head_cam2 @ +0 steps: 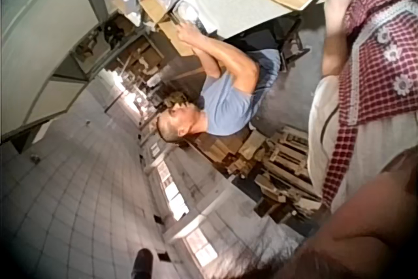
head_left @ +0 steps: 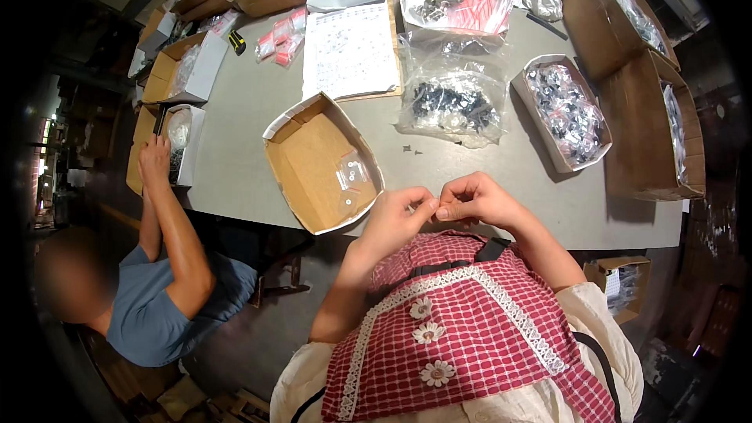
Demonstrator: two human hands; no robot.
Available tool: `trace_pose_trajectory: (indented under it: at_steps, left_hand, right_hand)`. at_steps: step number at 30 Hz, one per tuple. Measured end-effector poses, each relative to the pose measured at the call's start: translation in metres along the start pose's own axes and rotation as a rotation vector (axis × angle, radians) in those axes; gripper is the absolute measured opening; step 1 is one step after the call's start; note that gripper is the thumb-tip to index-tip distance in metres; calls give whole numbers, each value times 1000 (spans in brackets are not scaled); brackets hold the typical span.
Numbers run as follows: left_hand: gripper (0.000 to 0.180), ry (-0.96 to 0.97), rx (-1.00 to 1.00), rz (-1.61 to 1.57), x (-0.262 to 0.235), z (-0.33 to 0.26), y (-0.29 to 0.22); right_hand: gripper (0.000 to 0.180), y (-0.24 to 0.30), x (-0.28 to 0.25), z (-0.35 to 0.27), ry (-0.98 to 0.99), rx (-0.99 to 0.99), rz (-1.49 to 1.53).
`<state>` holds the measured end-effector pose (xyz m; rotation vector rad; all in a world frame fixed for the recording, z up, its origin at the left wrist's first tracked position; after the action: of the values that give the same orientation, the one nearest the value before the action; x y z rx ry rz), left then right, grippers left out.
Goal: The person picks up small black plastic components and metal screws from the table and places them into plastic bags.
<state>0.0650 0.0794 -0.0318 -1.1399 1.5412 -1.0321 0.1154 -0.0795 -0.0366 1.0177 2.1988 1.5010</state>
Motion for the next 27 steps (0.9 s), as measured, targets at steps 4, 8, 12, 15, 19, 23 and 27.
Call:
trace_pose_trajectory:
  at_steps: [4, 8, 12, 15, 19, 23, 27]
  left_hand:
    - [15, -66, -66, -263, 13, -4, 12]
    - [9, -409, 344, 364, 10, -9, -12]
    - [17, -514, 520, 565, 7, -11, -21]
    - [33, -524, 566, 562, 4, -8, -32]
    - [40, -399, 626, 504, 3, -4, -25]
    - [35, -390, 620, 478, 7, -3, -11]
    - [33, -426, 594, 487, 8, -1, -2]
  right_hand:
    - [14, -17, -1, 1, -50, 89, 146]
    - [18, 2, 1, 1, -451, -398, -579]
    - [17, 18, 2, -3, -623, -505, -732]
    - [16, 0, -9, 4, -557, -356, -475]
    - [14, -13, -10, 6, -385, -152, -70]
    - [16, -16, -14, 7, -339, -108, 26]
    - [11, -15, -51, 21, -613, -270, -649]
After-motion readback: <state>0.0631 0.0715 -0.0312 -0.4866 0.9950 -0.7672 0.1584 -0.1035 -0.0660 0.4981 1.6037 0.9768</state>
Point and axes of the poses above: each hand's wrist, its own z-axis towards the middle knuckle, its own x-axis out of the palm, y = z × x, the point moved 5 cm from there along z, towards the middle knuckle, and after that the axes turned 5 degrees about -y, right-handed, at the moved point
